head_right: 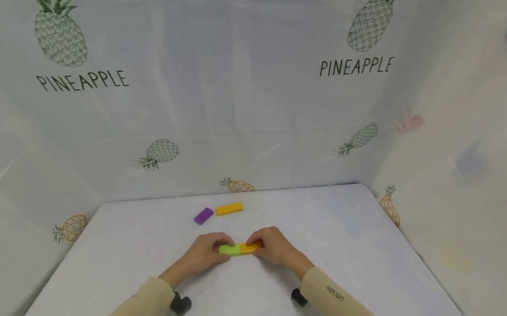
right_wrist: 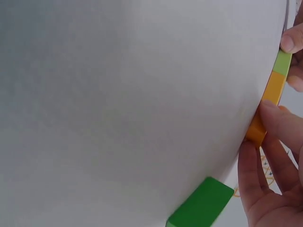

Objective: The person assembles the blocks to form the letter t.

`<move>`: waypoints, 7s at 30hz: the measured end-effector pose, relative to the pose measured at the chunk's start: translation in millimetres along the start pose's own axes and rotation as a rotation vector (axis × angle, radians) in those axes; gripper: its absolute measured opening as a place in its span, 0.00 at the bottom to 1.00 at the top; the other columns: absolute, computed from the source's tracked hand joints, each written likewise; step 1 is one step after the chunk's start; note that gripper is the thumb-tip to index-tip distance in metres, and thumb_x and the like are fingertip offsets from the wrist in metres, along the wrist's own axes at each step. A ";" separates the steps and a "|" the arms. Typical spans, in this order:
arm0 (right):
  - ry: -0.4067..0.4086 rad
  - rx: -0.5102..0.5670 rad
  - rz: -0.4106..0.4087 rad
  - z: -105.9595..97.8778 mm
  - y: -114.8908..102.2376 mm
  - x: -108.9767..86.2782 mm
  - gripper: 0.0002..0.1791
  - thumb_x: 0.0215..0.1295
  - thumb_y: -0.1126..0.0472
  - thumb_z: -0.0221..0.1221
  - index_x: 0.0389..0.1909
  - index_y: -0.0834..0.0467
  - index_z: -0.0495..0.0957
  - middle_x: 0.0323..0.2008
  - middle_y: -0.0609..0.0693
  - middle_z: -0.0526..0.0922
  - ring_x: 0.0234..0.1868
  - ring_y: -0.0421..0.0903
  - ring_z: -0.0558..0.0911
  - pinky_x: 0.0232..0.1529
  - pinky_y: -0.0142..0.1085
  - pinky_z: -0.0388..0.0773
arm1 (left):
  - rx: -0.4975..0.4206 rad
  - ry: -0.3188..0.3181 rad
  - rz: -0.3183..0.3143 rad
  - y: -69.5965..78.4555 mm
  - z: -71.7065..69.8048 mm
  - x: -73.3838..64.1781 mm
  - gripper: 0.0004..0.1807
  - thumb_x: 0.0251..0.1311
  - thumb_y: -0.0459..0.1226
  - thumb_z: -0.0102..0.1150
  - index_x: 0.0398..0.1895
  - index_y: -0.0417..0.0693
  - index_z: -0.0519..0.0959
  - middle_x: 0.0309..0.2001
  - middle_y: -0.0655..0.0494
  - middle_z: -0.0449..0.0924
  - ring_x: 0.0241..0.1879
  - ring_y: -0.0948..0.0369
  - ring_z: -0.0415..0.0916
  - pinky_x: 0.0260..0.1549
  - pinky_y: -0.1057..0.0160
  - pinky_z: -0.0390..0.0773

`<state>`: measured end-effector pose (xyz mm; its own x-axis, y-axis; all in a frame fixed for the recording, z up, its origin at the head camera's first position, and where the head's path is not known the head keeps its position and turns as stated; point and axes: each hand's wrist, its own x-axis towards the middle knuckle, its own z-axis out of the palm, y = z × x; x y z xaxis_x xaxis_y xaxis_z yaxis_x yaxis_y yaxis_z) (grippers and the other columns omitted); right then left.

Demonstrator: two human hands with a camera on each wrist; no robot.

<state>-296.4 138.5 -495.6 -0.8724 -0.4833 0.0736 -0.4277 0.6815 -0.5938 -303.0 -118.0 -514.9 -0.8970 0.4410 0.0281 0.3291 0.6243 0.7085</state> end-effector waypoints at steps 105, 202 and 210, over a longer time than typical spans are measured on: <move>-0.101 0.036 -0.023 -14.1 17.1 4.8 0.13 0.68 0.65 0.72 0.50 0.51 0.89 0.48 0.43 0.87 0.45 0.41 0.80 0.52 0.36 0.82 | 0.056 0.081 0.044 -4.9 -55.6 8.3 0.20 0.67 0.38 0.73 0.61 0.54 0.84 0.60 0.52 0.83 0.60 0.48 0.76 0.59 0.47 0.82; -0.075 -0.008 -0.038 -9.7 23.8 6.2 0.13 0.68 0.63 0.72 0.51 0.49 0.89 0.47 0.41 0.86 0.44 0.40 0.79 0.52 0.34 0.81 | 0.153 -0.163 0.102 -67.7 -105.9 64.8 0.21 0.65 0.28 0.71 0.60 0.48 0.86 0.60 0.47 0.77 0.58 0.48 0.79 0.60 0.50 0.83; -0.072 -0.020 -0.038 -9.1 24.4 6.0 0.13 0.68 0.63 0.72 0.51 0.49 0.89 0.47 0.41 0.87 0.45 0.39 0.79 0.53 0.35 0.81 | 0.176 -0.176 0.116 -69.8 -104.5 65.6 0.20 0.64 0.31 0.74 0.59 0.50 0.87 0.58 0.50 0.77 0.56 0.52 0.79 0.60 0.51 0.83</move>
<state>-314.2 157.2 -502.4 -0.8363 -0.5470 0.0375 -0.4657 0.6725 -0.5753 -415.7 -200.0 -488.8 -0.7906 0.6115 -0.0321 0.4864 0.6591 0.5736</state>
